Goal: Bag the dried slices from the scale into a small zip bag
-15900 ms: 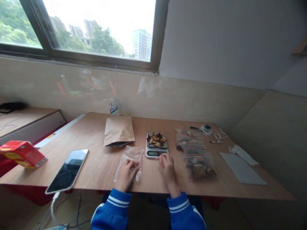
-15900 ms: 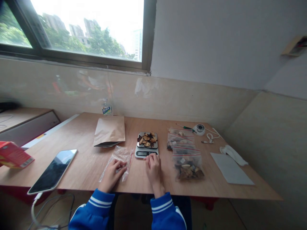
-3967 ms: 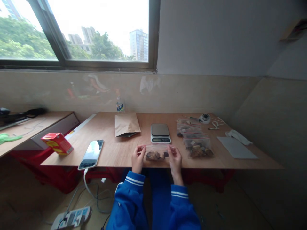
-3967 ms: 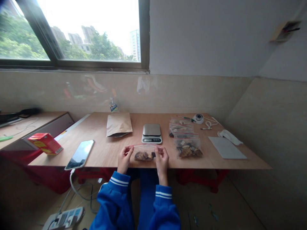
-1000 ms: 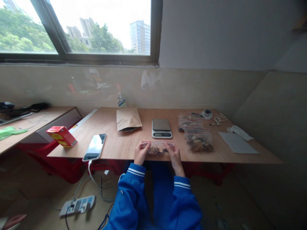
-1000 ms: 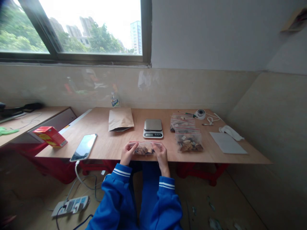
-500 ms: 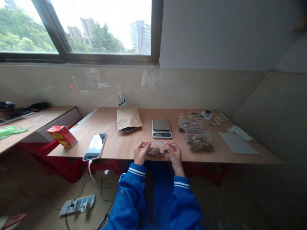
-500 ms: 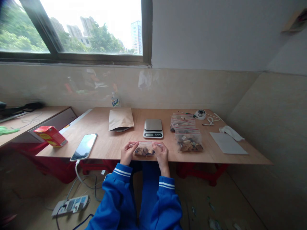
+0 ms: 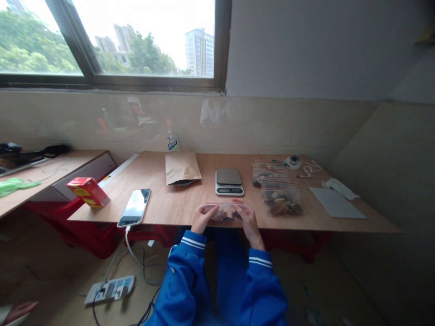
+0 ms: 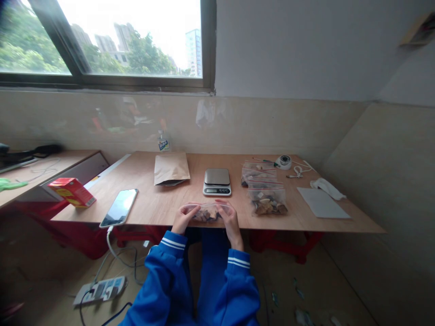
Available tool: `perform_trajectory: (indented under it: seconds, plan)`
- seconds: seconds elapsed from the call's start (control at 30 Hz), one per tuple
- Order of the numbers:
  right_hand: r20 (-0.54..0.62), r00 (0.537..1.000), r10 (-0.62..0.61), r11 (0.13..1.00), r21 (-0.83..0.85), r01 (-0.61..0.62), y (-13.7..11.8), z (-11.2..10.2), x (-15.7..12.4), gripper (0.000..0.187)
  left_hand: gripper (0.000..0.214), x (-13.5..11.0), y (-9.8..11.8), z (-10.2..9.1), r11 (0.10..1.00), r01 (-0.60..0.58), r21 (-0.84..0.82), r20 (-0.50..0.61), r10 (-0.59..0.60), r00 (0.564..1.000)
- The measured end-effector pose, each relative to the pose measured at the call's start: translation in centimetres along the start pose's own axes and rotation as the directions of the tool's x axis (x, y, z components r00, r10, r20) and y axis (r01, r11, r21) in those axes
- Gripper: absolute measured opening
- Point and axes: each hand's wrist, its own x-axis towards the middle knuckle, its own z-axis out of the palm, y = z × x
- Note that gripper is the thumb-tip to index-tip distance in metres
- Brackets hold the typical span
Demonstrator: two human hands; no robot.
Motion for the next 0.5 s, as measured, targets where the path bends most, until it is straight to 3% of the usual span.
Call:
perform_trajectory:
  seconds: [0.17, 0.5]
  plan:
    - [0.008, 0.999, 0.039, 0.999, -0.035, -0.038, 0.2, 0.1, -0.1, 0.027, 0.035, 0.2, -0.3, -0.1, 1.0, 0.002, 0.009, -0.063, -0.001, 0.998]
    - [-0.094, 0.992, -0.079, 0.991, -0.116, 0.067, -0.4, 1.1, -0.1, 0.019, 0.028, 0.0, -0.1, 0.3, 0.996, -0.061, 0.064, -0.059, 0.065, 0.996]
